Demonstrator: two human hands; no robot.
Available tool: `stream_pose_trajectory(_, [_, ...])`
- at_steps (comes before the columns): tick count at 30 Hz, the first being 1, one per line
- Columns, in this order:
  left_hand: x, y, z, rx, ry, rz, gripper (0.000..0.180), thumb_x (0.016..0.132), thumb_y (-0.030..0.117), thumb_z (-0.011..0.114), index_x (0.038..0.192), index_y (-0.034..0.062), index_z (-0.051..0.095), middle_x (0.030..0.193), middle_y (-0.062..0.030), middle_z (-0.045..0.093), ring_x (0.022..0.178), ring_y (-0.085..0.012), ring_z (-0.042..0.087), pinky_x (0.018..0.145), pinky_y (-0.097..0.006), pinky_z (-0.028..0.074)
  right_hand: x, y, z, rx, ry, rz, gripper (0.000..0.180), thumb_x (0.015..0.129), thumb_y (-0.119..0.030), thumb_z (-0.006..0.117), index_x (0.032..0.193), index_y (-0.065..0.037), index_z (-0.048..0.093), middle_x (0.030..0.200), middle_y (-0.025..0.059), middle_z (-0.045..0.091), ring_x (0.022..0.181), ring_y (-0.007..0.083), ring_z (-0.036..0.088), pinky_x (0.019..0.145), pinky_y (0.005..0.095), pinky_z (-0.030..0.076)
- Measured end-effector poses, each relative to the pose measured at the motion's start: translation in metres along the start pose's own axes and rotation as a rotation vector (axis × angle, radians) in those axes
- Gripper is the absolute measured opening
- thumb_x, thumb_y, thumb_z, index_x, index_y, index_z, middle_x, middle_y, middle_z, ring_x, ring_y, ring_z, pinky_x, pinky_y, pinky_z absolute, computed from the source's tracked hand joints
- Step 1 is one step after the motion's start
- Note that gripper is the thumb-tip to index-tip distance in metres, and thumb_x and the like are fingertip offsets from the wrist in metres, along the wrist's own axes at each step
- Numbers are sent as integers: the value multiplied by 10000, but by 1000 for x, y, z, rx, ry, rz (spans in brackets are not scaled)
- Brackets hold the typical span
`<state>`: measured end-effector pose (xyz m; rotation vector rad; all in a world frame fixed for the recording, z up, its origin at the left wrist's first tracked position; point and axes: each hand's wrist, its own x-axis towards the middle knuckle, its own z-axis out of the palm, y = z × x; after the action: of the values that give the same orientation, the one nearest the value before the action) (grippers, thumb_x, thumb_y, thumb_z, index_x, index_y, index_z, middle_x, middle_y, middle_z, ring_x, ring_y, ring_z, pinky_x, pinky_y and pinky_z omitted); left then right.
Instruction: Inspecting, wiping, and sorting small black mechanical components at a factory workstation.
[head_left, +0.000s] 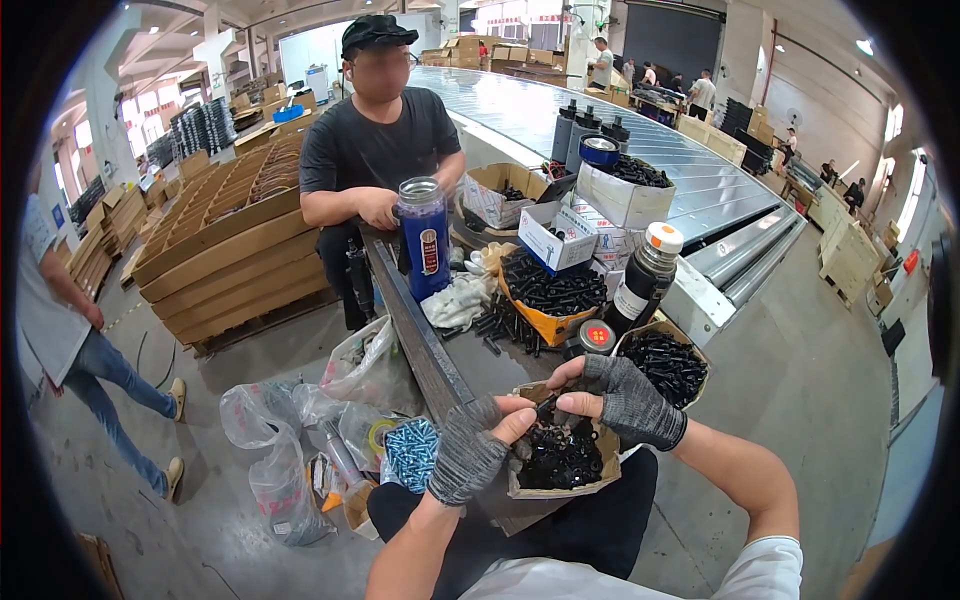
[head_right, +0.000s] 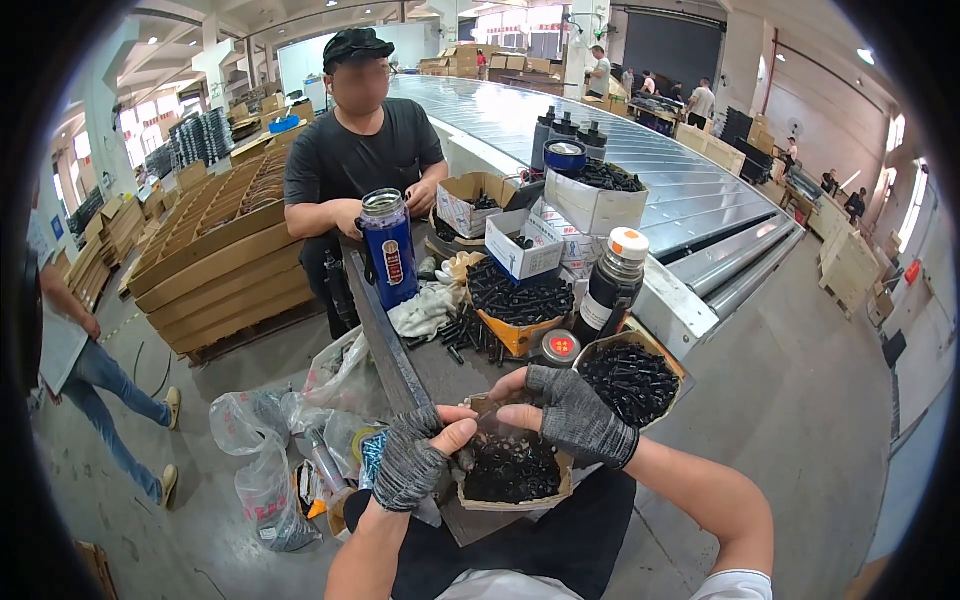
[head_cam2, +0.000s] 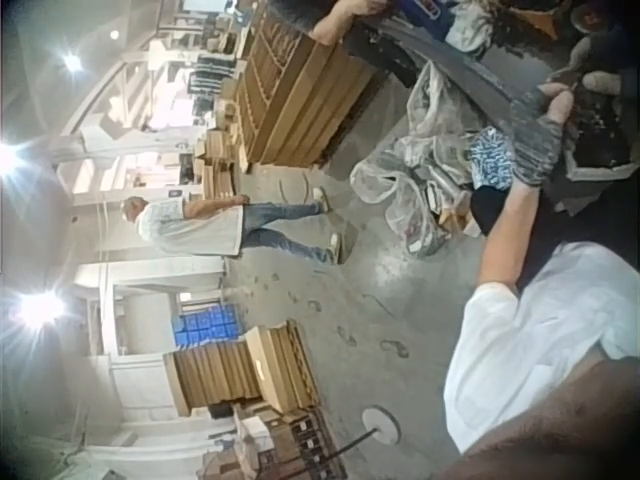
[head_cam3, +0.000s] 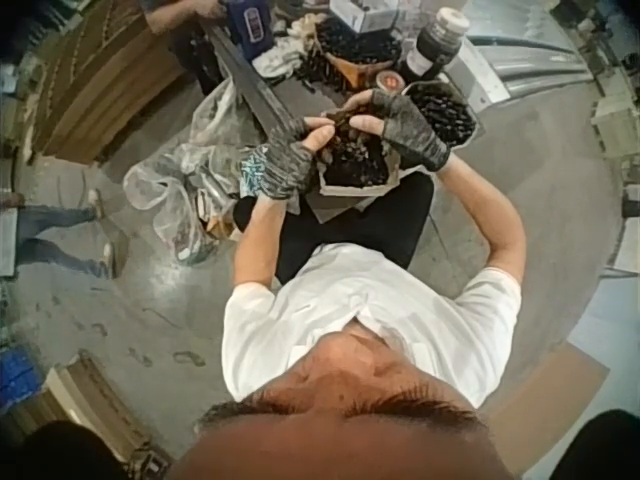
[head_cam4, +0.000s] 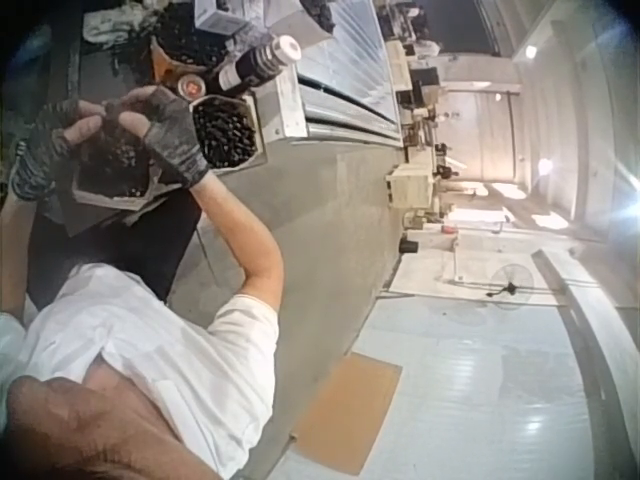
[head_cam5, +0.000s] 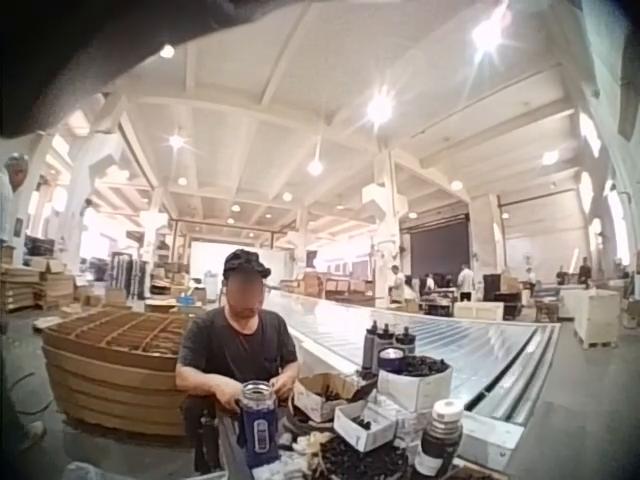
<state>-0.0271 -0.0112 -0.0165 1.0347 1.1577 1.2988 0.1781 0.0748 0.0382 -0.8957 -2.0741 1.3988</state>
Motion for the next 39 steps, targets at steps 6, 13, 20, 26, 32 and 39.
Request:
stream_pose_trajectory(6, [0, -4, -3, -79, -10, 5, 254, 927, 194, 722, 1100, 9, 715, 939, -51, 728, 877, -122, 651, 812, -274, 515, -1, 0, -1, -19, -7, 8, 313, 917, -191, 709, 1160, -2, 657, 1027, 76, 697, 982, 152, 654, 907, 305, 519])
stream_pose_trajectory(13, [0, -10, -7, -49, 1, 36, 253, 925, 181, 723, 1097, -4, 712, 942, -62, 729, 888, -133, 657, 830, -279, 516, 1, -2, 3, -172, -2, -89, 283, 895, -184, 730, 1122, -23, 680, 981, 72, 706, 945, 148, 661, 867, 300, 521])
stream_pose_trajectory(20, [2, -9, -7, -90, -57, 35, 260, 932, 179, 714, 1104, -15, 704, 942, -71, 729, 892, -138, 659, 840, -281, 520, -2, -9, 3, -169, -3, -123, 268, 909, -176, 717, 1124, -20, 680, 991, 73, 709, 956, 150, 660, 885, 299, 519])
stream_pose_trajectory(26, [1, -14, -11, -186, -90, 38, 279, 953, 173, 683, 1143, -32, 674, 958, -83, 726, 887, -142, 659, 829, -285, 523, -3, 0, -1, -21, -13, -52, 305, 922, -200, 707, 1159, -15, 654, 1034, 63, 700, 979, 145, 655, 901, 300, 518])
stream_pose_trajectory(32, [-2, -7, -8, -261, -62, 59, 262, 964, 164, 665, 1145, -25, 662, 951, -85, 722, 886, -154, 667, 821, -291, 532, -8, 0, -6, -350, -282, -7, 337, 915, -229, 713, 1173, -26, 636, 1078, 121, 670, 1054, 230, 645, 943, 345, 497])
stream_pose_trajectory(39, [0, -12, 1, -185, 13, 176, 202, 964, 112, 662, 1120, -16, 663, 950, -93, 723, 893, -153, 674, 814, -282, 540, -13, -3, 11, -258, -42, -205, 416, 939, -194, 682, 1304, -36, 559, 1102, 120, 651, 1057, 225, 633, 928, 336, 497])
